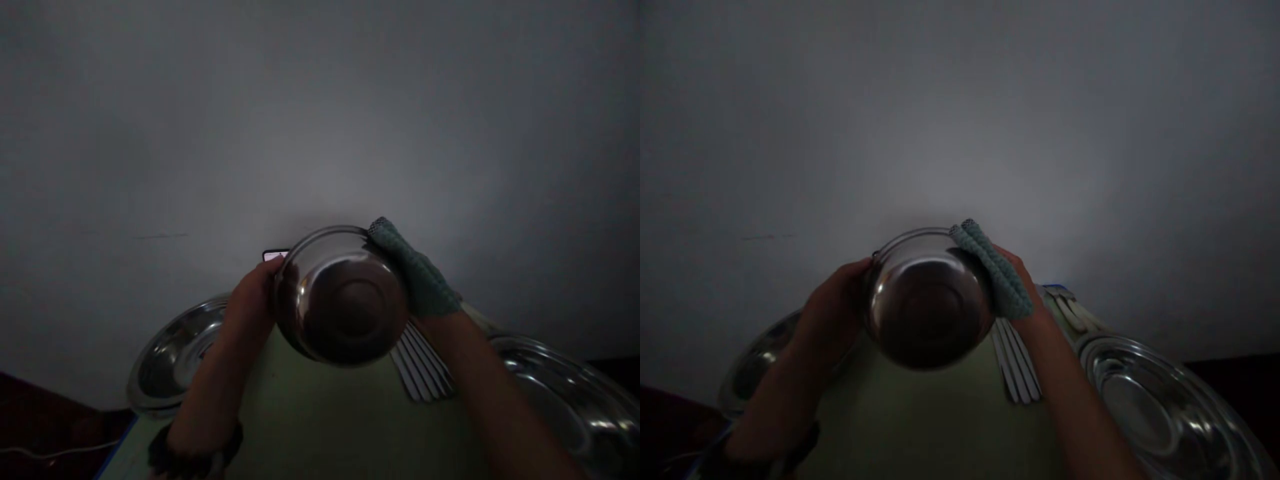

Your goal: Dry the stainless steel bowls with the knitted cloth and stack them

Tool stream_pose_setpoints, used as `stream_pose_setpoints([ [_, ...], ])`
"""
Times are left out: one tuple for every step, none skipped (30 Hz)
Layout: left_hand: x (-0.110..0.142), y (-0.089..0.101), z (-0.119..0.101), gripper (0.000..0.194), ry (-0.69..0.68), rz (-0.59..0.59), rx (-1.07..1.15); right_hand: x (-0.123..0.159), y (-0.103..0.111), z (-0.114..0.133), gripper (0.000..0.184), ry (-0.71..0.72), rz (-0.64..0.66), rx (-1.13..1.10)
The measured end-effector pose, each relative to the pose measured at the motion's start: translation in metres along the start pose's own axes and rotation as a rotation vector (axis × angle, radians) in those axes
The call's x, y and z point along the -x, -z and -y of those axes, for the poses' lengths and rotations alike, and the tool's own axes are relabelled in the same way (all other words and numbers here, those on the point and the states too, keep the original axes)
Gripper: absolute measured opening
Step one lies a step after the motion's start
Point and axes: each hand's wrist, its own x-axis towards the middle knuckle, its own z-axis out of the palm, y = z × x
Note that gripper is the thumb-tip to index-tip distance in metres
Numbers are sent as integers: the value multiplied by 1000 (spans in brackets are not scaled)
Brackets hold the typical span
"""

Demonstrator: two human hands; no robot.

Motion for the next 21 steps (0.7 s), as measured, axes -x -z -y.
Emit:
stream_pose_setpoints([
  [0, 3, 0, 19, 20, 64, -73, 3, 1, 4, 31, -45, 48, -14],
  [2, 6, -1, 21, 32, 139, -153, 7, 0, 9, 25, -89, 104, -13],
  [5, 7, -2, 24, 31, 216, -227, 9, -2, 13, 24, -132, 164, 8],
  [8, 7, -3, 26, 17, 297, -292, 12, -5, 16, 26, -161, 215, 56],
  [11, 5, -4, 27, -7, 386, -354, 13, -8, 19, 30, -178, 261, 116],
  [14, 3, -4, 28, -33, 466, -400, 15, -12, 21, 33, -178, 292, 178],
  [16, 2, -5, 28, -56, 519, -417, 16, -15, 23, 34, -161, 307, 231],
  [17, 0, -5, 29, -69, 548, -420, 16, -18, 24, 34, -142, 309, 265],
  [18, -1, -5, 29, -75, 554, -410, 16, -19, 24, 34, -125, 298, 271],
  [18, -2, -5, 29, -74, 537, -388, 16, -19, 23, 35, -114, 278, 256],
  [18, -2, -4, 30, -71, 496, -357, 15, -18, 21, 34, -111, 250, 224],
  [17, -2, -4, 31, -69, 438, -316, 14, -17, 19, 33, -111, 207, 178],
  [16, -2, -4, 31, -68, 364, -263, 13, -15, 16, 32, -99, 152, 127],
  [14, -2, -4, 30, -72, 280, -193, 11, -13, 12, 30, -72, 90, 80],
  [13, -2, -5, 28, -78, 190, -105, 9, -12, 9, 31, -36, 33, 44],
  [11, -3, -6, 26, -79, 113, -12, 6, -12, 6, 32, 2, -14, 19],
  [10, -4, -7, 25, -72, 59, 75, 4, -12, 2, 35, 40, -49, 13],
  [8, -4, -8, 24, -56, 34, 145, 2, -13, 0, 38, 75, -71, 25],
  [7, -4, -10, 23, -33, 34, 191, 1, -15, -2, 41, 100, -83, 48],
  [6, -4, -12, 22, -6, 50, 212, 0, -16, -4, 44, 117, -90, 72],
  [5, -3, -14, 22, 18, 74, 211, -1, -17, -4, 46, 131, -91, 92],
])
